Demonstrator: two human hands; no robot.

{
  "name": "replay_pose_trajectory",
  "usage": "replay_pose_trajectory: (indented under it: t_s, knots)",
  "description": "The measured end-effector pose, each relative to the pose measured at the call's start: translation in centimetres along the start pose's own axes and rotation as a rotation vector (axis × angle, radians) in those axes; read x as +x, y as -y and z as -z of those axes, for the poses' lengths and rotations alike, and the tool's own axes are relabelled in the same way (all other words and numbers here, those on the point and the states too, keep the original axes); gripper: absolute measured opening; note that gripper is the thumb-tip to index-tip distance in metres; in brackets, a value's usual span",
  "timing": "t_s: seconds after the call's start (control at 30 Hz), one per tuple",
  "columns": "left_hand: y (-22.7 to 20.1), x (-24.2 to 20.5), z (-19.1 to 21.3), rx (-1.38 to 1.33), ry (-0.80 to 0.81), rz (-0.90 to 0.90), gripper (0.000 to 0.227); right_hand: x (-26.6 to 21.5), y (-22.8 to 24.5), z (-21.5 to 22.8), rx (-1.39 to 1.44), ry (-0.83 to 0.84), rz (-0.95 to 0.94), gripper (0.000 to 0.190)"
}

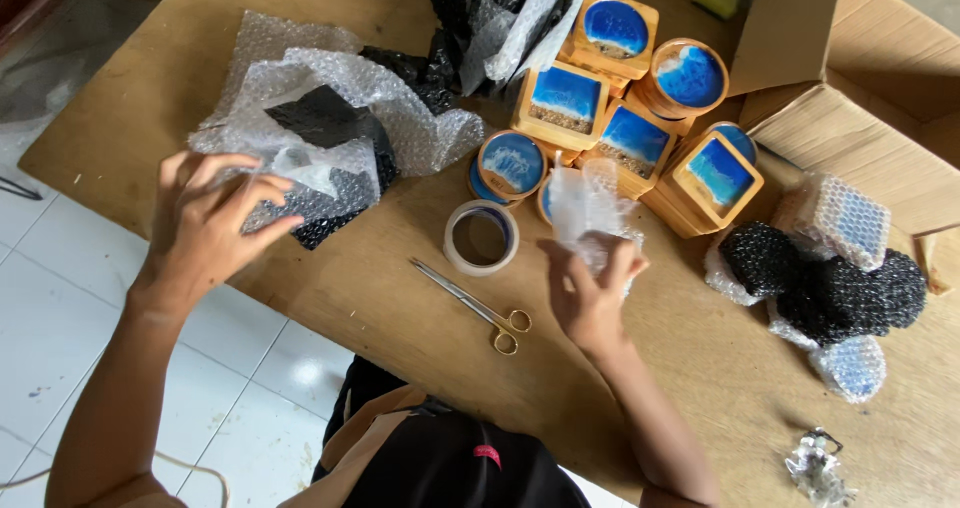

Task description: The person wraps wooden coasters in bubble wrap, securing them with tape and using scissors to cut the materials.

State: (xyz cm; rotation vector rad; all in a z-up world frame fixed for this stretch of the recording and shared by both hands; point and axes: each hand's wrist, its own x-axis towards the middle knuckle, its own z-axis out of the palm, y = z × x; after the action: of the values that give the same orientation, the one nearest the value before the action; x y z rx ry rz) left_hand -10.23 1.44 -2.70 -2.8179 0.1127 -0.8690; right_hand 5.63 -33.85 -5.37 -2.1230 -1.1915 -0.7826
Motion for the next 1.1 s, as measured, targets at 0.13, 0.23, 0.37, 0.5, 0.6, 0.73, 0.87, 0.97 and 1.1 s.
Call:
replay_pose_trajectory:
  t_s: [0.13, 0.23, 0.37, 0.5, 0.6, 0.73, 0.87, 0.97, 1.1]
  knots:
    - [-4.5, 4.2, 2.6, -0.34, -0.136, 0.0, 0.025, -1.7, -3.4, 3.2, 0.089, -0.185, -0.056, 0.023]
    - [-9.2, 9.2, 3.0, -0.653, -0.221, -0.033, 0.023, -2.5, -4.0, 5.7, 0.262, -0.349, -0.139, 0.026]
    - [-16.6, 16.3, 1.3, -1.052, -0.2, -0.143, 0.051, -4.6, -3.2, 9.8, 0.482, -0.429, -0.491, 0.048]
    - [-22.7, 19.9, -0.6, -1.41, 0.101, -0.261, 0.082, -7.8, -3.5, 12.2, 0.477, -0.487, -0.622, 0.06]
    - [-25.6, 21.0, -1.1, -1.587, 0.403, -0.322, 0.073, -8.2, -3.0, 14.3, 0.513, -0.518, -0.665, 0.063]
    - [-27.1, 21.7, -1.0, -1.606, 0.327, -0.33, 0.051, -6.8, -2.8, 17.6, 0.161, -0.241, -0.7, 0.045]
    - [-27.5, 21.9, -2.4, -1.521, 0.235, -0.295, 0.04, -7.1, -3.8, 19.1, -0.006, -0.077, -0.792, 0.054]
    - [-26.6, 23.6, 1.0, -1.436, 0.153, -0.375, 0.045, -7.7, -4.5, 19.2, 0.197, 0.149, -0.716, 0.095]
    - [-25.9, 24.0, 0.1, -1.333, 0.008, -0.407, 0.046, -9.4, -5.9, 17.5, -0.076, 0.307, -0.7, 0.081]
